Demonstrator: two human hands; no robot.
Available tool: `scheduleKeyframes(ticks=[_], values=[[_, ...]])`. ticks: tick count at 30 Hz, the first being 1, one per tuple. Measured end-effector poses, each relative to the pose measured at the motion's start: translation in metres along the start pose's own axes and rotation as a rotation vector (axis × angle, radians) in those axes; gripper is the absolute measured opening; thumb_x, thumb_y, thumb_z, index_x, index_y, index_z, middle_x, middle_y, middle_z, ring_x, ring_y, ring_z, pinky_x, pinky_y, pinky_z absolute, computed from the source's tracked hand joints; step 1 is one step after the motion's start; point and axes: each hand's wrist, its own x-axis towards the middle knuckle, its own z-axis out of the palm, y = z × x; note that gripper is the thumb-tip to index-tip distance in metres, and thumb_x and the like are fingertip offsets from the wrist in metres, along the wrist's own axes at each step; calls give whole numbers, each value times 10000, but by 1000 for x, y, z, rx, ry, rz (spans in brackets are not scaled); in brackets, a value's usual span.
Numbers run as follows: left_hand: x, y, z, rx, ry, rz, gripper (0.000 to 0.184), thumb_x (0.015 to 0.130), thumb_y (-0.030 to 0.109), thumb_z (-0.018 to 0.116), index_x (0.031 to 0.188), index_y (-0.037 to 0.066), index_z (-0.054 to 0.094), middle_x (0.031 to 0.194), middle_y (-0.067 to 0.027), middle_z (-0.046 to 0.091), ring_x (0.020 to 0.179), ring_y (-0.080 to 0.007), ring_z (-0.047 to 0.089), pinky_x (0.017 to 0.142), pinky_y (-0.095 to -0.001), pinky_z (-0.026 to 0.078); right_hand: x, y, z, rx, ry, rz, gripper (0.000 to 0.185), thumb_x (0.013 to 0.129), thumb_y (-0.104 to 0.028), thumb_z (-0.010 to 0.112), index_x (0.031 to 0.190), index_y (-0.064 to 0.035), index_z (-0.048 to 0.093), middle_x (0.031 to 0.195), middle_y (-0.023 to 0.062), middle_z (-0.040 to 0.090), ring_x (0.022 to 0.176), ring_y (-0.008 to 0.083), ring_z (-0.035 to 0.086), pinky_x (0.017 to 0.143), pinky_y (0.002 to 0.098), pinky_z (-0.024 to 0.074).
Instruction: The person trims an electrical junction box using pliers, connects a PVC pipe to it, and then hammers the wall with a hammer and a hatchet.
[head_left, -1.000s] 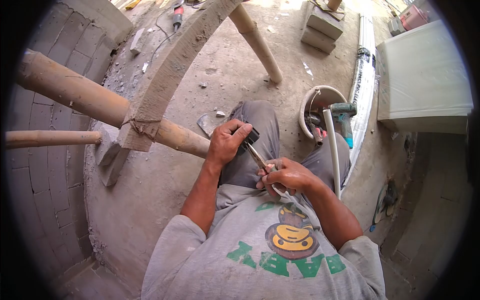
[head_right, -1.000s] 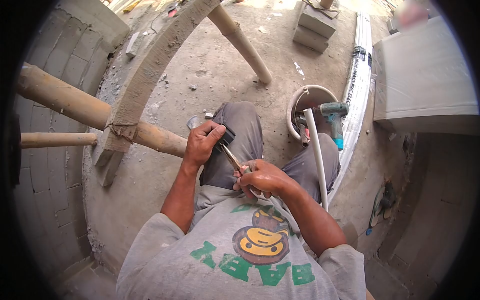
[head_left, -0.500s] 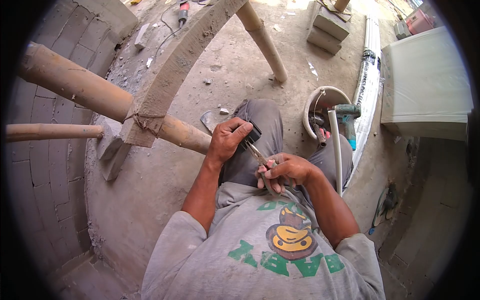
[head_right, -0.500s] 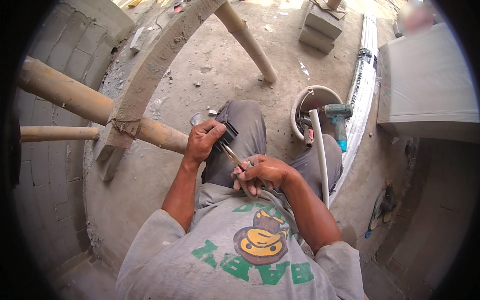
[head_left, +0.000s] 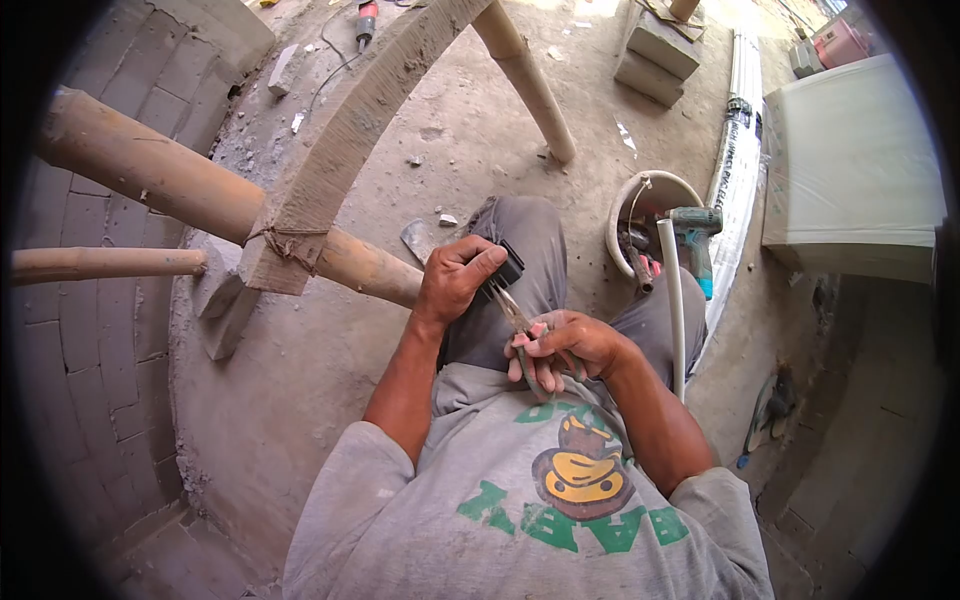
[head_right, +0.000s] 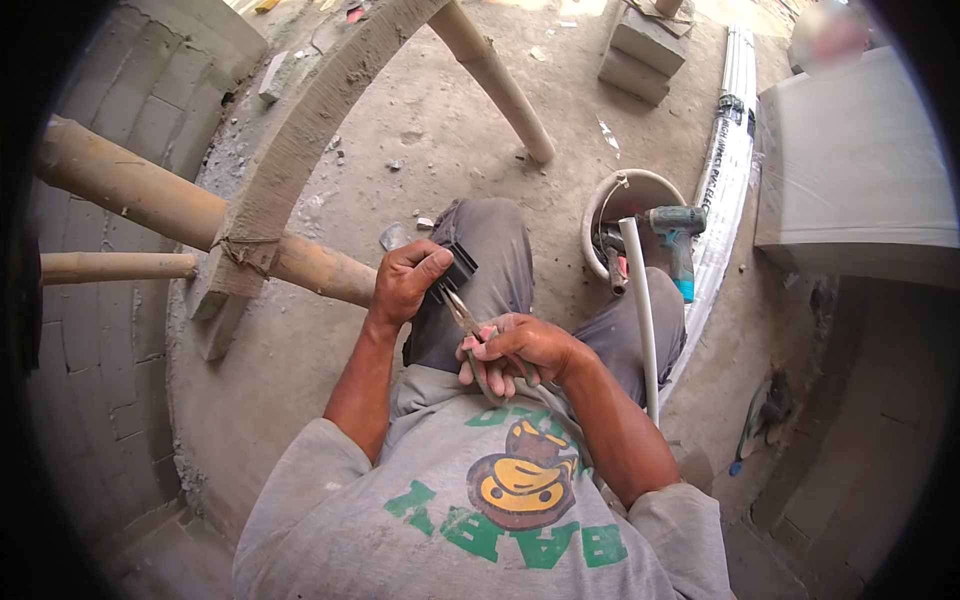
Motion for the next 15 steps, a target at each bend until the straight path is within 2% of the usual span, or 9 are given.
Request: scheduleKeyframes(ticks=[5,8,11,15], values=[[2,-3,-3,-1,9,-7,207,943,212,665,855,28,700,751,49,614,701,-29,524,640,-205,427,6,4,-11,-46,-13,-23,316,863,-129,616,1071,106,586,913,214,689,543,182,622,463,258,487],[0,-4,-2,-88,17,-15,193,944,199,662,862,29,705,756,46,621,698,-28,528,637,-203,428,10,4,-10,-41,-24,-37,315,839,-101,626,1087,89,586,940,239,675,656,245,656,518,315,533],[1,-6,-4,-64,25,-12,189,945,191,660,862,28,706,754,42,625,697,-28,533,639,-201,430,12,7,-5,52,-76,-43,194,857,-111,611,986,30,577,904,205,669,582,249,625,534,310,512],[0,-4,-3,-87,24,1,194,945,187,660,852,21,701,756,39,635,697,-33,536,640,-206,433,14,16,5,93,-15,-61,175,853,-85,593,1002,-4,548,882,179,657,672,254,647,588,335,527]])
